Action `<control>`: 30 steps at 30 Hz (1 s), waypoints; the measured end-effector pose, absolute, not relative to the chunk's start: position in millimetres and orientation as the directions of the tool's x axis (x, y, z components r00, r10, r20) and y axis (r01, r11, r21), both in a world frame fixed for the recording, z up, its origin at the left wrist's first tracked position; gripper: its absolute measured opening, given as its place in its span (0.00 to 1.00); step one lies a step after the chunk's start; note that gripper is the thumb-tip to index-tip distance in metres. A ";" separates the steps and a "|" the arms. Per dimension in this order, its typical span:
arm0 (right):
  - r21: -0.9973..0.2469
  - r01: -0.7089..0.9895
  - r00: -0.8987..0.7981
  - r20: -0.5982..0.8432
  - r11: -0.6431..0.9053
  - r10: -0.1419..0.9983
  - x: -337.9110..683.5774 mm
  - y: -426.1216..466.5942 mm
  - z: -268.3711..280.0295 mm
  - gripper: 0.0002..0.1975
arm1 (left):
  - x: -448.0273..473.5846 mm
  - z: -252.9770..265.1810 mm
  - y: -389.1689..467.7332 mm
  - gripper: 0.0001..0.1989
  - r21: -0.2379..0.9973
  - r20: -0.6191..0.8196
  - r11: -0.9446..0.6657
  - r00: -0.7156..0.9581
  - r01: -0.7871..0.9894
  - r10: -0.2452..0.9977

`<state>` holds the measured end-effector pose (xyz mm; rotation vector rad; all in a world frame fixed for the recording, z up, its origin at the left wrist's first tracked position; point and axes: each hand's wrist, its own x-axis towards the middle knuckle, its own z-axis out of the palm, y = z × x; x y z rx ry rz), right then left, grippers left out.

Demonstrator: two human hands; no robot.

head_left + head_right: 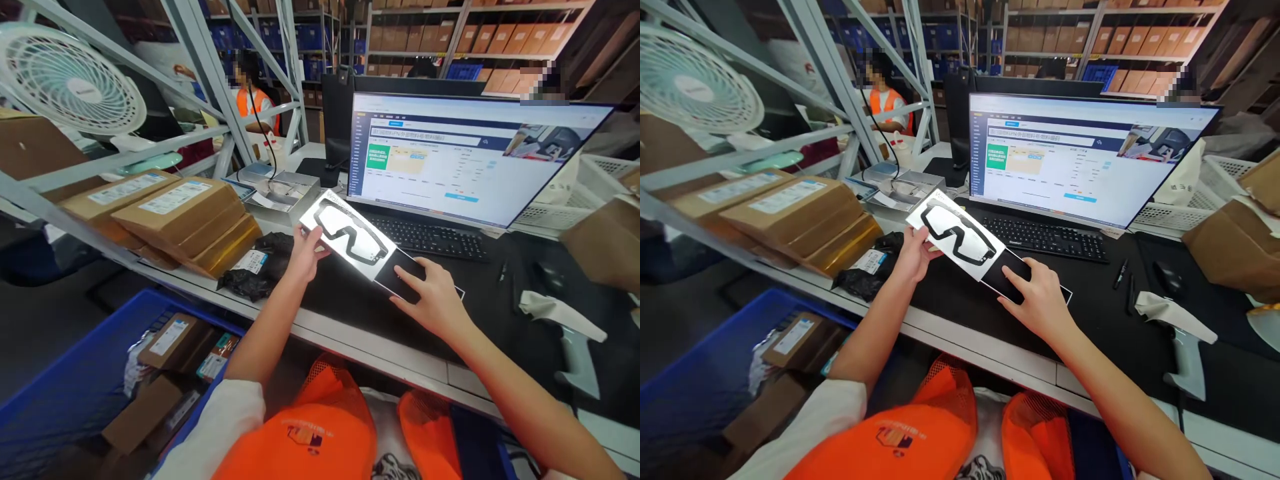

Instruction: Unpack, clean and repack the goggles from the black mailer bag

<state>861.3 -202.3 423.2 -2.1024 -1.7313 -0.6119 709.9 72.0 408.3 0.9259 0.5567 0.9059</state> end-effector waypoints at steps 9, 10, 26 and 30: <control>-0.256 0.893 0.451 0.502 -0.371 0.738 856.9 -248.1 405.1 0.40 | 725.8 385.9 41.4 0.36 0.848 -0.144 0.398 0.569 -0.351 0.809; -0.351 0.841 0.540 0.493 -0.411 0.682 856.7 -260.3 398.6 0.42 | 724.2 384.0 39.8 0.35 0.840 -0.158 0.410 0.564 -0.356 0.811; -0.947 -0.141 0.921 -0.019 0.289 0.389 839.4 -228.7 366.8 0.31 | 748.7 398.8 -76.4 0.48 0.875 0.114 0.293 0.751 -0.386 0.650; -0.920 -0.272 0.891 -0.131 0.281 0.434 843.0 -236.4 369.0 0.27 | 746.3 408.9 -71.1 0.62 0.933 0.264 0.097 0.840 -0.348 0.475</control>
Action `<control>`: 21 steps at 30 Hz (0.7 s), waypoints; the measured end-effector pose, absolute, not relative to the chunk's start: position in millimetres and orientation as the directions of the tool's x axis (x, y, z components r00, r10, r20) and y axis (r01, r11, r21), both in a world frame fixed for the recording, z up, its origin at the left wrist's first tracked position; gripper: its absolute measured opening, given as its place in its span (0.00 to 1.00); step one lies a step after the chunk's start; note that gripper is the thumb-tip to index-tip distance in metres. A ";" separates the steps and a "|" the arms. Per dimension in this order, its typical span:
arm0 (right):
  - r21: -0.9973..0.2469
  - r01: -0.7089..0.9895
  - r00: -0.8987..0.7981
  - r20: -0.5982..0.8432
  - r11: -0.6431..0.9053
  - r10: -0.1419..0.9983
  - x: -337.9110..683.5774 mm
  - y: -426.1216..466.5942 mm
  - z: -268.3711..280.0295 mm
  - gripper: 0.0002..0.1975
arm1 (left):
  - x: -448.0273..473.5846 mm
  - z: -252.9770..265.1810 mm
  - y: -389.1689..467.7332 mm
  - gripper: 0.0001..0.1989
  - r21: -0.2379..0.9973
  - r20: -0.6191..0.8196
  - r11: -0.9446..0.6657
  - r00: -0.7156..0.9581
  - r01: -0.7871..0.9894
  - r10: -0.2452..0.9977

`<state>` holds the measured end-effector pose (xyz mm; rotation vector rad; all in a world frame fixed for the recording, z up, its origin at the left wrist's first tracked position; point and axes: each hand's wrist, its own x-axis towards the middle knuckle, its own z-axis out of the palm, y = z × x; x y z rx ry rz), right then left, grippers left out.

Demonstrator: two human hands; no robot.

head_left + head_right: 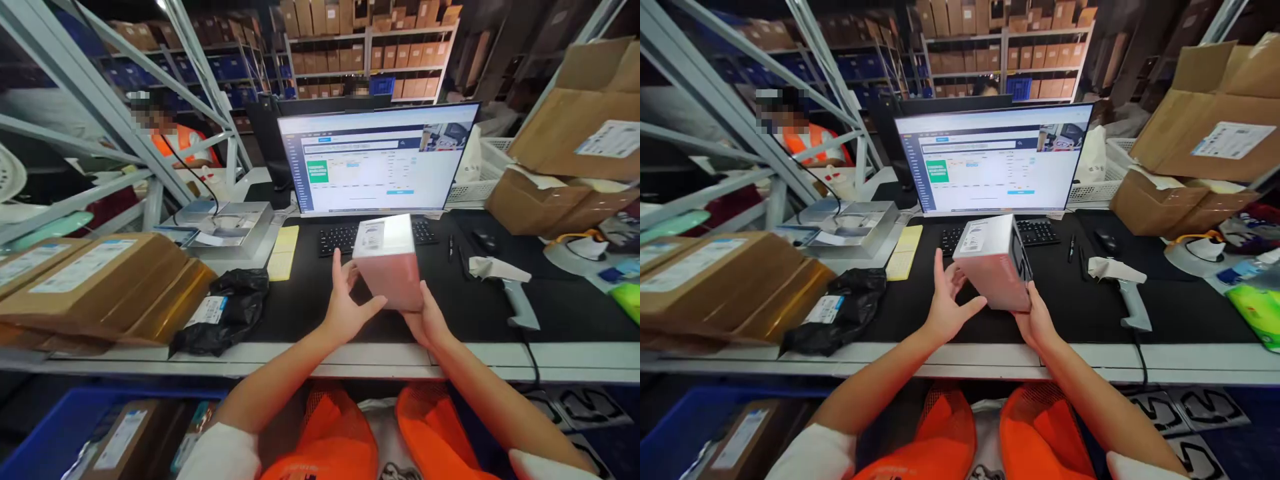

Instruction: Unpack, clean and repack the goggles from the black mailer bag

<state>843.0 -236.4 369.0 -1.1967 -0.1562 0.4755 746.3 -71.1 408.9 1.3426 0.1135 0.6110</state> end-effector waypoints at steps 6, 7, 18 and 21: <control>-0.967 -0.218 0.676 -0.245 -0.129 0.695 859.7 -261.6 388.0 0.27 | 770.9 395.0 -35.2 0.54 0.965 0.157 0.204 0.986 -0.164 0.049; -0.969 -0.071 0.701 -0.217 -0.236 0.679 873.0 -274.0 392.4 0.27 | 772.6 388.6 -31.2 0.52 0.961 0.135 0.238 0.990 -0.139 0.033; -0.240 0.119 0.993 0.047 -0.963 0.111 1049.6 -445.2 437.0 0.20 | 777.2 351.9 -4.4 0.51 0.940 0.009 0.319 0.944 -0.120 0.328; -0.204 0.120 0.992 0.051 -0.972 0.112 1063.7 -442.4 440.6 0.18 | 776.9 351.6 -3.1 0.50 0.945 0.008 0.305 0.937 -0.121 0.349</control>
